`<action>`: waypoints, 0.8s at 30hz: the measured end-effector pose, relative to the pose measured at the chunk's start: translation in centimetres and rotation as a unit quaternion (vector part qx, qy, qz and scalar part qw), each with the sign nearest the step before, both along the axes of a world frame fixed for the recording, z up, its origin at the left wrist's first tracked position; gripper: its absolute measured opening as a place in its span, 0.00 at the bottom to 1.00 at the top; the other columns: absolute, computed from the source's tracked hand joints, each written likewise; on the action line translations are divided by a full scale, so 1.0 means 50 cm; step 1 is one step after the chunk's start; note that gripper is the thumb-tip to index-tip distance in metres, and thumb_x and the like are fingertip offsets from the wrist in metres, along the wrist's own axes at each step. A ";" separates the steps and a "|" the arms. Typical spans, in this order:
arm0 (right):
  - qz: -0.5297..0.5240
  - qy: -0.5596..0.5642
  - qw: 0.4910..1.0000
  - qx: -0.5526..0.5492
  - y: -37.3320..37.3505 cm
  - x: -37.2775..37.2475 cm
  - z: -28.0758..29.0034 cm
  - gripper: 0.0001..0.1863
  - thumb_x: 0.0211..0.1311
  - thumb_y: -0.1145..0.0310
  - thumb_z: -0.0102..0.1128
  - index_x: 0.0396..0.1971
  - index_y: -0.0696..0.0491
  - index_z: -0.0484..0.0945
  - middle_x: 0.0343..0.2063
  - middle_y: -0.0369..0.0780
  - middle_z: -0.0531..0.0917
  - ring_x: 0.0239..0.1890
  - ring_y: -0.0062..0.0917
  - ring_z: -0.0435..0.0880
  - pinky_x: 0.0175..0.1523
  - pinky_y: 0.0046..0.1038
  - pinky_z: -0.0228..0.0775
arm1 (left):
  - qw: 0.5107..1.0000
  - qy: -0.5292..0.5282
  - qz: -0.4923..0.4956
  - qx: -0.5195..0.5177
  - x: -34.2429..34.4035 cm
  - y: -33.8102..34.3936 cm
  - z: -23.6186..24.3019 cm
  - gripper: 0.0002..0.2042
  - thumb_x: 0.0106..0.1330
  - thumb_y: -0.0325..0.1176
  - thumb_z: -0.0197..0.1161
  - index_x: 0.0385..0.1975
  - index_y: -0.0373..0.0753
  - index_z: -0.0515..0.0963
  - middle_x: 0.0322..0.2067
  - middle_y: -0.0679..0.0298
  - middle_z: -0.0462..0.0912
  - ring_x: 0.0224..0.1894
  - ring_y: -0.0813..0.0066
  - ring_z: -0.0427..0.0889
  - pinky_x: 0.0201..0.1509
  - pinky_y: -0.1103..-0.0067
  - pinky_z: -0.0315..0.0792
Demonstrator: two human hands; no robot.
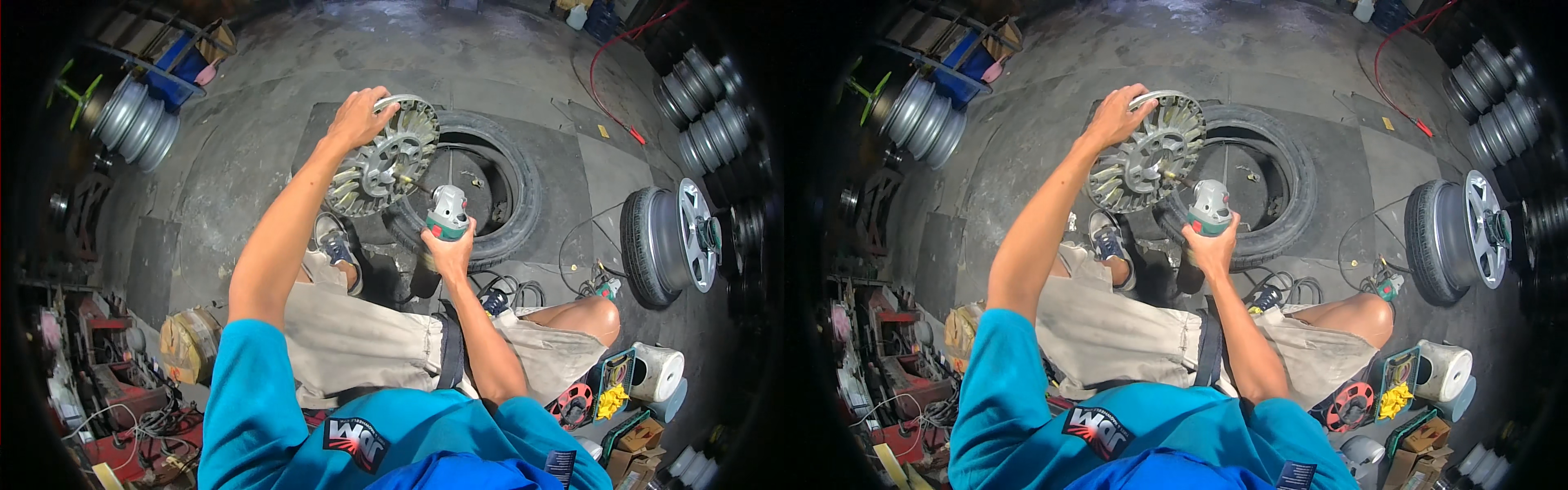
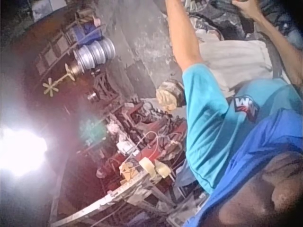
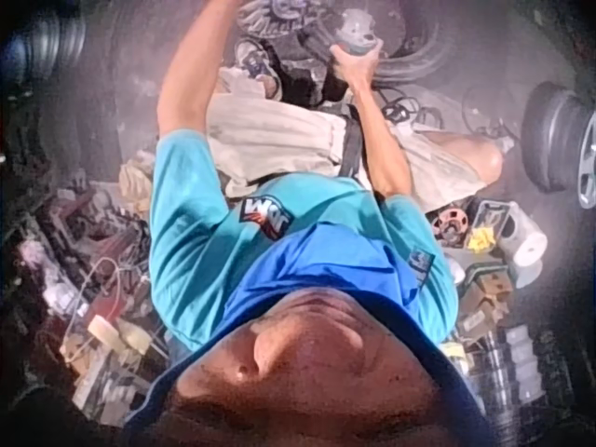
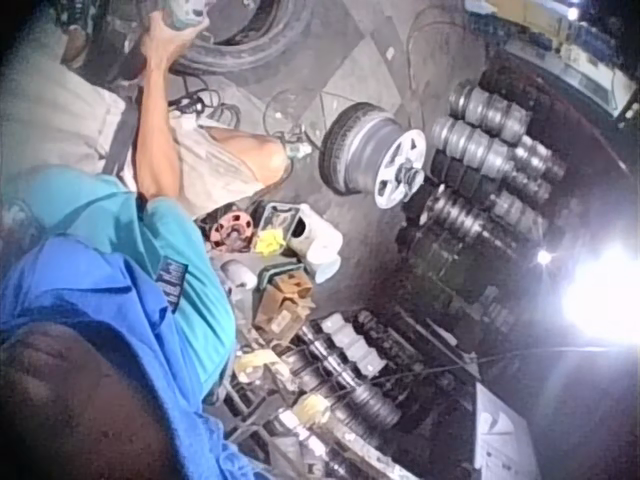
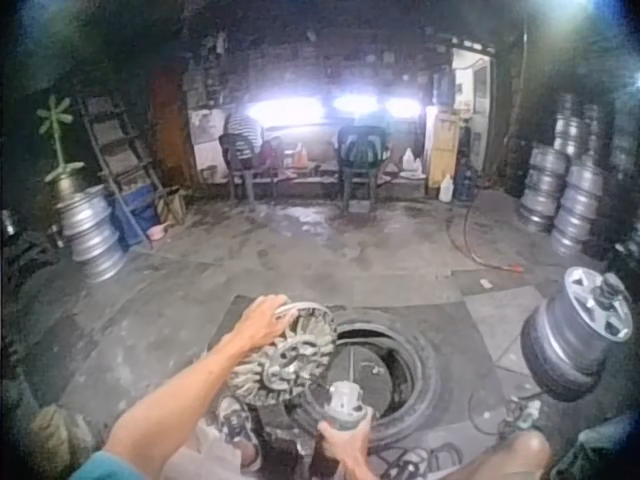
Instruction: The person uses a handheld power grinder to smooth the inner edge and bolt holes of a metal wheel hub while holding the hub by hand against a tire.
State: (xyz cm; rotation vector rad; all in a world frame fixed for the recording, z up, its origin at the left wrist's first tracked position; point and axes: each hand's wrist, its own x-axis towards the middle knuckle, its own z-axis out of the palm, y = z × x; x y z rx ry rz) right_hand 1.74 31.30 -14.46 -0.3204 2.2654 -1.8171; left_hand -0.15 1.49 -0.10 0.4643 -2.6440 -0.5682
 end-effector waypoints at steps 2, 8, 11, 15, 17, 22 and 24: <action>0.000 -0.002 1.000 -0.020 0.003 -0.003 0.007 0.42 0.42 0.63 0.83 0.56 0.57 0.67 0.46 0.45 0.81 0.48 0.32 0.82 0.57 0.35 0.74 | 1.000 0.001 -0.002 0.004 -0.004 -0.001 -0.002 0.18 0.74 0.49 0.63 0.49 0.41 0.82 0.45 0.52 0.85 0.53 0.48 0.80 0.57 0.57 0.73; 0.010 -0.007 1.000 0.003 0.000 -0.008 -0.023 0.45 0.41 0.60 0.84 0.58 0.57 0.67 0.47 0.47 0.83 0.49 0.36 0.84 0.58 0.38 0.75 | 1.000 0.007 -0.009 0.003 -0.009 0.000 -0.007 0.18 0.73 0.50 0.63 0.50 0.41 0.82 0.46 0.51 0.85 0.54 0.48 0.80 0.60 0.58 0.73; 0.009 -0.021 1.000 0.000 0.003 -0.013 -0.023 0.45 0.41 0.60 0.83 0.58 0.57 0.67 0.47 0.47 0.83 0.49 0.35 0.83 0.58 0.37 0.75 | 1.000 -0.014 -0.007 -0.003 -0.007 0.000 -0.002 0.19 0.73 0.50 0.63 0.50 0.41 0.82 0.48 0.51 0.85 0.56 0.48 0.80 0.61 0.58 0.73; 0.001 -0.005 1.000 0.004 -0.002 -0.013 -0.018 0.45 0.42 0.62 0.83 0.59 0.58 0.67 0.48 0.48 0.82 0.50 0.36 0.83 0.59 0.38 0.74 | 1.000 0.001 -0.021 -0.010 -0.007 0.002 -0.004 0.19 0.74 0.50 0.63 0.51 0.41 0.82 0.49 0.51 0.85 0.57 0.48 0.79 0.61 0.58 0.73; -0.008 -0.003 1.000 -0.001 -0.003 -0.015 -0.011 0.45 0.42 0.63 0.83 0.60 0.58 0.66 0.48 0.49 0.82 0.50 0.37 0.84 0.59 0.38 0.74 | 1.000 -0.001 -0.016 0.001 -0.012 0.013 -0.002 0.19 0.74 0.50 0.63 0.51 0.41 0.82 0.49 0.51 0.85 0.57 0.48 0.79 0.61 0.58 0.73; -0.023 0.061 0.998 -0.011 -0.012 -0.027 0.027 0.47 0.42 0.63 0.83 0.63 0.56 0.64 0.47 0.53 0.85 0.50 0.42 0.86 0.59 0.40 0.75 | 1.000 -0.007 0.004 -0.004 -0.011 0.026 0.003 0.18 0.74 0.50 0.63 0.49 0.40 0.82 0.47 0.55 0.86 0.56 0.51 0.80 0.61 0.60 0.72; -0.019 0.067 0.998 0.005 -0.015 -0.026 0.016 0.48 0.42 0.63 0.82 0.64 0.54 0.64 0.45 0.52 0.86 0.49 0.43 0.87 0.58 0.41 0.76 | 1.000 -0.004 0.006 -0.011 -0.013 0.026 0.001 0.18 0.74 0.50 0.63 0.49 0.40 0.82 0.46 0.56 0.86 0.56 0.51 0.80 0.61 0.60 0.72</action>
